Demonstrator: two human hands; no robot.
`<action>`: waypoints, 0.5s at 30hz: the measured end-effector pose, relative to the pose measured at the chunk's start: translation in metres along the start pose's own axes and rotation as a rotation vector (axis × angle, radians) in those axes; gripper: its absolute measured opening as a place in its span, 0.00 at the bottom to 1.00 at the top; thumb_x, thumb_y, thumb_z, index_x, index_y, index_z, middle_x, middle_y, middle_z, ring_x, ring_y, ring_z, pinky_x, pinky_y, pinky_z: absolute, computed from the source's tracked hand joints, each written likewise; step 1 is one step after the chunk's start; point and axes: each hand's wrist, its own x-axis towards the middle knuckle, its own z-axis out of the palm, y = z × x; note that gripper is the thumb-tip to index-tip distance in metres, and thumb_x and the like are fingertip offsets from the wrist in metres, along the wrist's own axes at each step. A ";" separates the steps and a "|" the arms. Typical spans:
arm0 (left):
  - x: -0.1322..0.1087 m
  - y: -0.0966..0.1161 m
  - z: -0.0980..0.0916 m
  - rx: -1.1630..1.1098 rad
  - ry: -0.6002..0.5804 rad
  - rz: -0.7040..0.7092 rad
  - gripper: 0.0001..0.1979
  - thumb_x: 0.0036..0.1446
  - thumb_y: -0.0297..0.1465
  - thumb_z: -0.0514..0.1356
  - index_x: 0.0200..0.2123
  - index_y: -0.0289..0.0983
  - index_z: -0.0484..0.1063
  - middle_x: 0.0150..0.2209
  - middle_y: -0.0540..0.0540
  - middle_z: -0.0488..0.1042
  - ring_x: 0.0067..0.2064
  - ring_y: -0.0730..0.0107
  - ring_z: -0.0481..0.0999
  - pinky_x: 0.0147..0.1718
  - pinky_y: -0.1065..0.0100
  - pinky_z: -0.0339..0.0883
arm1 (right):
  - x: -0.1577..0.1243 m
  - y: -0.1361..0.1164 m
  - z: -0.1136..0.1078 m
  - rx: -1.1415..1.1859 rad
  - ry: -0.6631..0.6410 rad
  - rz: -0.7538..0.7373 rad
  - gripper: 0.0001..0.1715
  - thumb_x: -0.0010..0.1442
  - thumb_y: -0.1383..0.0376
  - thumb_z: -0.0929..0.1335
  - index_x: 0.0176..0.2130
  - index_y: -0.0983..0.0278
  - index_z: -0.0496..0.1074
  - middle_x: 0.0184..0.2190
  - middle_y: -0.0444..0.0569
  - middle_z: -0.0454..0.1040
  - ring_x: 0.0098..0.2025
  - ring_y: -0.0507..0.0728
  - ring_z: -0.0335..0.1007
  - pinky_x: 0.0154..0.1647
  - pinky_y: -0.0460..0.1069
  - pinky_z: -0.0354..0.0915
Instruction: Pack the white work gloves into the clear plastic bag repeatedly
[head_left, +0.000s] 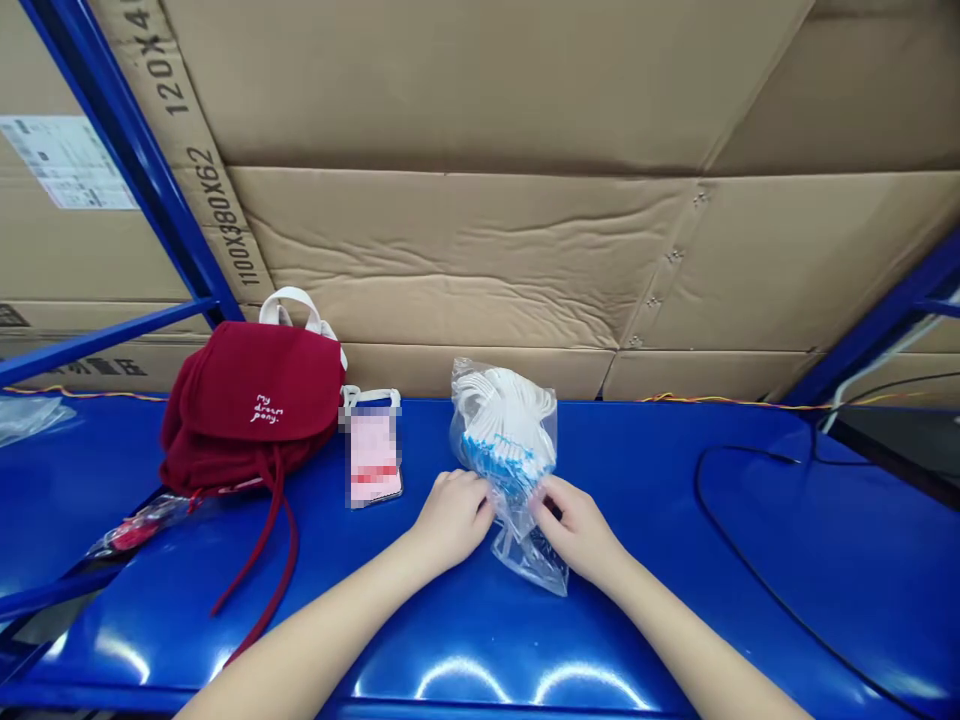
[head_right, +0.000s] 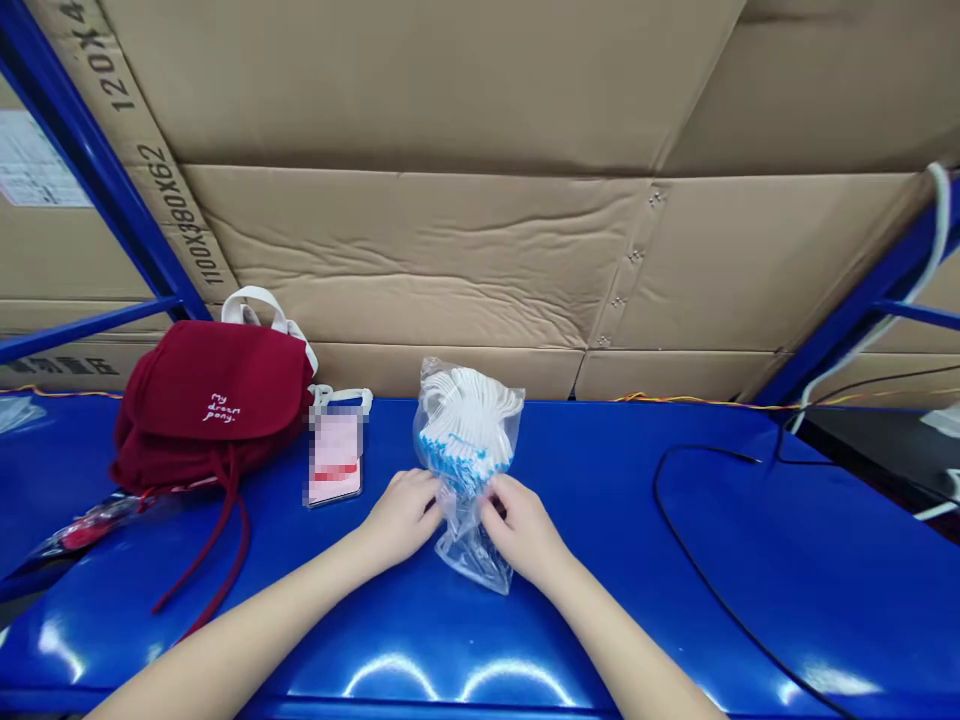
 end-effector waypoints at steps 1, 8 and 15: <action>0.004 0.001 0.001 -0.041 0.019 -0.015 0.13 0.61 0.30 0.48 0.34 0.37 0.72 0.37 0.43 0.75 0.42 0.62 0.72 0.42 0.63 0.62 | 0.005 -0.003 0.001 0.007 0.022 0.005 0.09 0.56 0.64 0.59 0.24 0.61 0.60 0.24 0.43 0.65 0.28 0.53 0.62 0.30 0.47 0.57; -0.004 0.021 -0.008 -0.299 -0.067 0.225 0.09 0.56 0.26 0.52 0.32 0.36 0.72 0.33 0.47 0.76 0.35 0.67 0.74 0.39 0.69 0.65 | 0.006 -0.018 -0.007 0.223 -0.020 0.079 0.09 0.54 0.63 0.60 0.24 0.62 0.61 0.24 0.42 0.65 0.29 0.52 0.61 0.32 0.47 0.57; -0.013 0.027 0.006 -0.296 -0.046 0.373 0.17 0.52 0.22 0.53 0.45 0.39 0.71 0.48 0.43 0.74 0.52 0.58 0.70 0.53 0.61 0.61 | -0.006 -0.024 -0.005 0.255 -0.123 0.306 0.19 0.57 0.49 0.61 0.32 0.62 0.65 0.29 0.45 0.69 0.34 0.56 0.65 0.34 0.50 0.60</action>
